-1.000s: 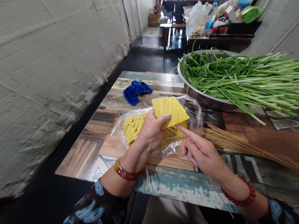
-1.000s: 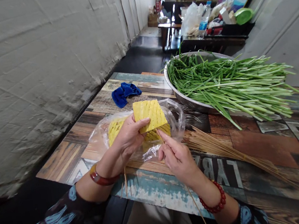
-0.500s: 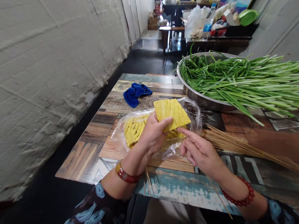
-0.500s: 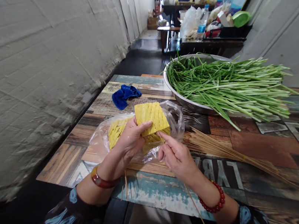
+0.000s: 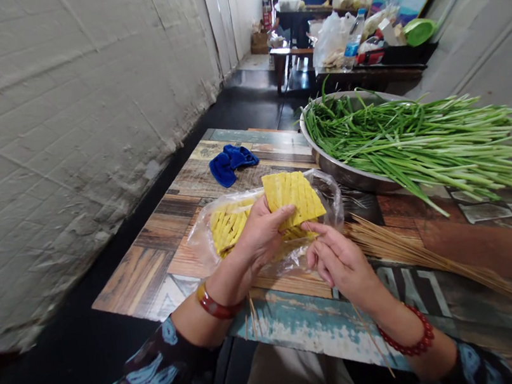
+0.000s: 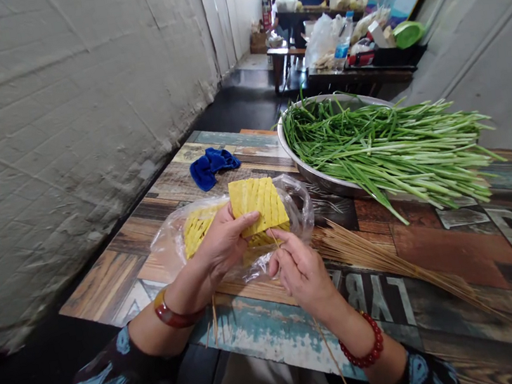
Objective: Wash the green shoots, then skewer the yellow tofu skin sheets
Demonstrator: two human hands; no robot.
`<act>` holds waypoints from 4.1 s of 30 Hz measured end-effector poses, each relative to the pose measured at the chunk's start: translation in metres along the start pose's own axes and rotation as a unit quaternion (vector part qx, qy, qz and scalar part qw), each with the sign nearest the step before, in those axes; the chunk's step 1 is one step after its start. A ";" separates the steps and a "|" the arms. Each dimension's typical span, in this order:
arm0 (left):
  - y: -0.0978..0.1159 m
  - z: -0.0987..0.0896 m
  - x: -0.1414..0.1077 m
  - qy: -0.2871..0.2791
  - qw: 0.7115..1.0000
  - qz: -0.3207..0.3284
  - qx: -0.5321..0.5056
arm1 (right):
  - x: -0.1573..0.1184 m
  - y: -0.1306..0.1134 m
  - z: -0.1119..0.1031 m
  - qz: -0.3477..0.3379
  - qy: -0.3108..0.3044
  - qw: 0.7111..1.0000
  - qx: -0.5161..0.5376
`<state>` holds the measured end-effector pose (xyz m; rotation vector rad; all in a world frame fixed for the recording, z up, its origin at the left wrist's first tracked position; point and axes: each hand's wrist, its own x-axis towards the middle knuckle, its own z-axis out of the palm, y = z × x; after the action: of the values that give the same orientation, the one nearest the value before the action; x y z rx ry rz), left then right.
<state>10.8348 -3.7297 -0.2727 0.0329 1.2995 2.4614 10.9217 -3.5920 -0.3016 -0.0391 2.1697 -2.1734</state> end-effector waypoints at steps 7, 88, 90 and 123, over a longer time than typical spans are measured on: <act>-0.001 0.003 -0.002 0.006 1.000 -0.011 0.001 | 0.002 0.004 0.001 -0.016 0.006 1.000 -0.011; -0.010 0.003 0.001 0.015 0.999 0.004 -0.030 | 0.007 0.008 -0.005 0.026 0.040 0.998 0.036; -0.011 0.003 0.001 0.015 0.999 0.002 -0.029 | 0.008 0.010 -0.005 0.022 0.046 0.998 0.028; -0.014 0.003 -0.004 -0.015 1.000 -0.010 0.015 | 0.008 0.001 -0.001 0.037 0.048 0.998 0.036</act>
<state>10.8429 -3.7219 -0.2815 0.0632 1.3180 2.4146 10.9138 -3.5916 -0.3029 0.1507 2.1014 -2.2537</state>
